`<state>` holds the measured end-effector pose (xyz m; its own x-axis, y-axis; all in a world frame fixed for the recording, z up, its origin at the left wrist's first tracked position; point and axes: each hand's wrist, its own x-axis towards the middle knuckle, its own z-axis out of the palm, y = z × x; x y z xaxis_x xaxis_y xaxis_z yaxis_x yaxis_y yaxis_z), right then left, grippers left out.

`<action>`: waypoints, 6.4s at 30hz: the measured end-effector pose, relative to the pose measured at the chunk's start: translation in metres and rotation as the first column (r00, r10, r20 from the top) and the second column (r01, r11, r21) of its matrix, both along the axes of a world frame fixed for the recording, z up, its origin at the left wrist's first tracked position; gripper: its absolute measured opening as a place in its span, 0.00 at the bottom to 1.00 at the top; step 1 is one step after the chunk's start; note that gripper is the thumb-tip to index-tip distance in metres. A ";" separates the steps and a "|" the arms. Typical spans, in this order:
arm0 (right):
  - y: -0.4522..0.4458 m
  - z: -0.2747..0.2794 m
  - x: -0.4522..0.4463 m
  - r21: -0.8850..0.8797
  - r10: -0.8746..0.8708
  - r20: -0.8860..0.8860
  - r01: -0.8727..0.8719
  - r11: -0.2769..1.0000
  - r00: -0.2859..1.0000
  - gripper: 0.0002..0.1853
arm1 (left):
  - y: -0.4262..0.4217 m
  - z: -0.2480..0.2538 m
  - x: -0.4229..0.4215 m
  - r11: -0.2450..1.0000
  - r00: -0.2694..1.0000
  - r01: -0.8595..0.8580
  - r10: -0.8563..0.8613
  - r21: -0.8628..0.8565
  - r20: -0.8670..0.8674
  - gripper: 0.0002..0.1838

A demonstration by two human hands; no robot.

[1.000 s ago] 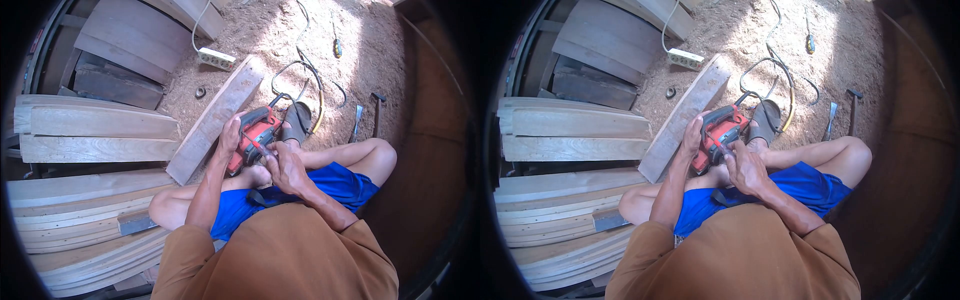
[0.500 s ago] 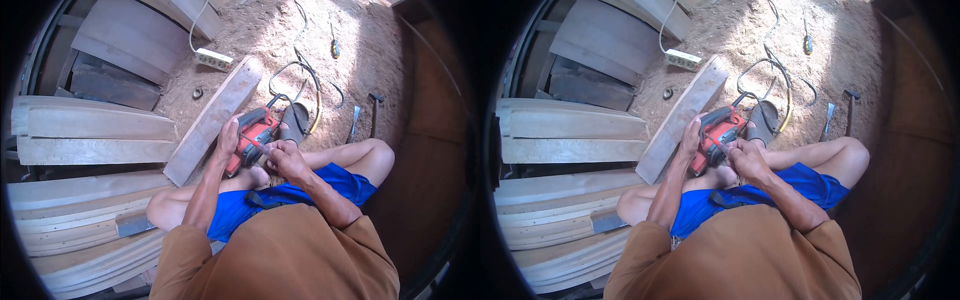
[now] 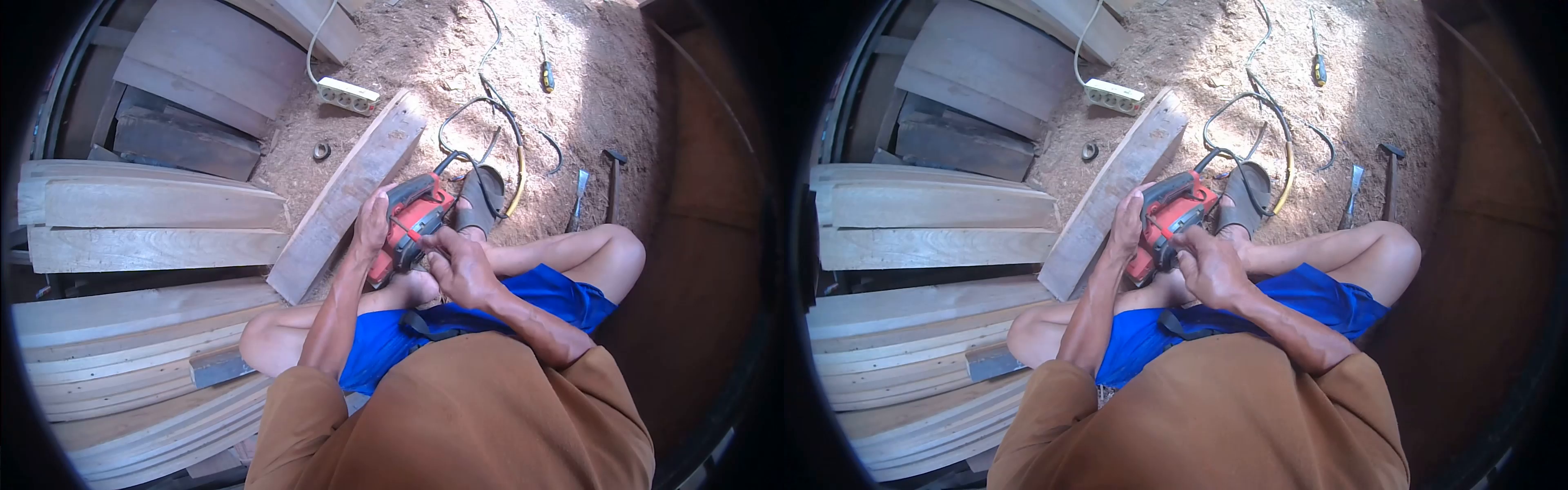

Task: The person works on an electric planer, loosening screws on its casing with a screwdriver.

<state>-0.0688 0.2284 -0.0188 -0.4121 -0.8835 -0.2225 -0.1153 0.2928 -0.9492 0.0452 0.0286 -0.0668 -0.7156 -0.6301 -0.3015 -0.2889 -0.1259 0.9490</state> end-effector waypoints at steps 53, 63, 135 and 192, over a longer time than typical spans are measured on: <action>-0.010 0.027 -0.012 0.282 -0.241 0.486 0.110 0.953 0.840 0.12 | -0.006 -0.013 0.005 0.999 0.999 -0.009 0.007 0.041 0.036 0.31; 0.003 0.002 -0.027 0.021 0.018 -0.211 -0.013 1.000 0.977 0.14 | -0.004 0.002 0.001 0.995 1.000 0.014 -0.011 0.097 -0.028 0.32; 0.008 -0.005 -0.022 0.112 -0.064 0.495 0.009 0.994 0.867 0.18 | -0.003 0.004 0.001 0.991 1.000 -0.019 0.019 0.135 0.006 0.30; -0.010 0.028 -0.019 0.163 0.277 -0.429 -0.228 0.960 0.860 0.21 | -0.004 -0.028 0.002 0.998 0.999 -0.021 0.018 -0.056 -0.049 0.30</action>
